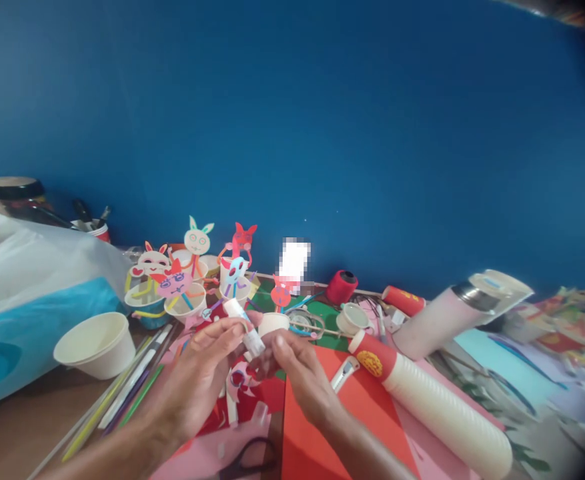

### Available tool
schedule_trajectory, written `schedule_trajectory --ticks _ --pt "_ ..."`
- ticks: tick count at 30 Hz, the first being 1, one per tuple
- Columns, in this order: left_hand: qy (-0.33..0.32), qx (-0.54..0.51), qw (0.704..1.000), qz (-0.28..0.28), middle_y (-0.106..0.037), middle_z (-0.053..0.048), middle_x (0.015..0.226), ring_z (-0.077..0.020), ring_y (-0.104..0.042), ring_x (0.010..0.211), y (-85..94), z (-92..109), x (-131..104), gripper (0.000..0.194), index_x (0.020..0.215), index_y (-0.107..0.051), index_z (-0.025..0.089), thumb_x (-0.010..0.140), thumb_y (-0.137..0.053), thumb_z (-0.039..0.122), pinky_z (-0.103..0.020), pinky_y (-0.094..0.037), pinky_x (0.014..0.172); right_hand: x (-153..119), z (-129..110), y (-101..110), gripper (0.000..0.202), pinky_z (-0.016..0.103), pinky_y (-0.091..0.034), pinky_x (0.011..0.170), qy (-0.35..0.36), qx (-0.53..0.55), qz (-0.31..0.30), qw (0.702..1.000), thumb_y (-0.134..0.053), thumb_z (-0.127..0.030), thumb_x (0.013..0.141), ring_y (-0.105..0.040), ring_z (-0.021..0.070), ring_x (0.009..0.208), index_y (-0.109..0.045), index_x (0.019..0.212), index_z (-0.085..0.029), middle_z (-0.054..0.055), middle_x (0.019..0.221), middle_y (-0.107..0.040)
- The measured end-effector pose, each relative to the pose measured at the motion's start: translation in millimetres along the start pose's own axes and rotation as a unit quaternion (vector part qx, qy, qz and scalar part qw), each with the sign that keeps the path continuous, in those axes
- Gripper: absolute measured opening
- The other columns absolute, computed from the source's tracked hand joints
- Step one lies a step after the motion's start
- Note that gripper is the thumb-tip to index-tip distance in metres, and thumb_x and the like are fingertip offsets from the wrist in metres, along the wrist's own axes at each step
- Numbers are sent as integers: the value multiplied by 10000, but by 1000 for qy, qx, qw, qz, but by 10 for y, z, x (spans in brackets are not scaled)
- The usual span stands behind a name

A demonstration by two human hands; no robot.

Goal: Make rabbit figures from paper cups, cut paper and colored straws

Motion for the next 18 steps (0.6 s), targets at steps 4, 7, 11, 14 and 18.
schedule_trajectory --ticks 4,7,11,14,18 --pt "12 3 1000 -24 -569 9 604 -101 -484 435 -2 -64 4 204 955 -619 188 783 -540 265 -229 -411 391 26 166 -106 522 217 -383 488 -79 139 -66 985 -320 -556 844 -539 109 445 -569 818 -99 55 581 -594" --pt "17 23 999 -21 -531 25 548 -99 -466 370 31 -119 1 214 959 -608 190 789 -529 292 -223 -377 332 6 187 -177 481 212 -376 480 -80 170 -92 978 -432 -565 789 -508 99 432 -575 816 -106 34 555 -573" --pt "-4 38 999 -18 -574 5 620 -109 -510 441 56 -112 6 153 855 -630 178 789 -532 275 -239 -425 399 6 179 -150 403 218 -388 487 -45 94 -52 993 -566 -530 717 -495 102 470 -553 744 -128 10 560 -550" --pt "-24 67 997 2 -613 -14 679 -118 -556 617 87 -81 6 112 751 -647 157 774 -565 230 -212 -448 542 9 184 -53 321 221 -403 532 6 -24 47 999 -632 -457 695 -488 106 558 -535 724 -153 6 662 -568" --pt "-37 99 994 2 -625 -13 657 -118 -556 620 108 -70 5 109 774 -665 164 765 -579 232 -214 -440 571 8 186 -75 339 229 -411 564 29 -31 27 999 -595 -479 726 -500 115 602 -549 844 -165 10 733 -570"
Point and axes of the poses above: each hand's wrist, its own x-axis towards the middle knuckle, its own y-axis out of the back of the hand, z = x × y, the point moved 5 cm from there along x, towards the middle knuckle
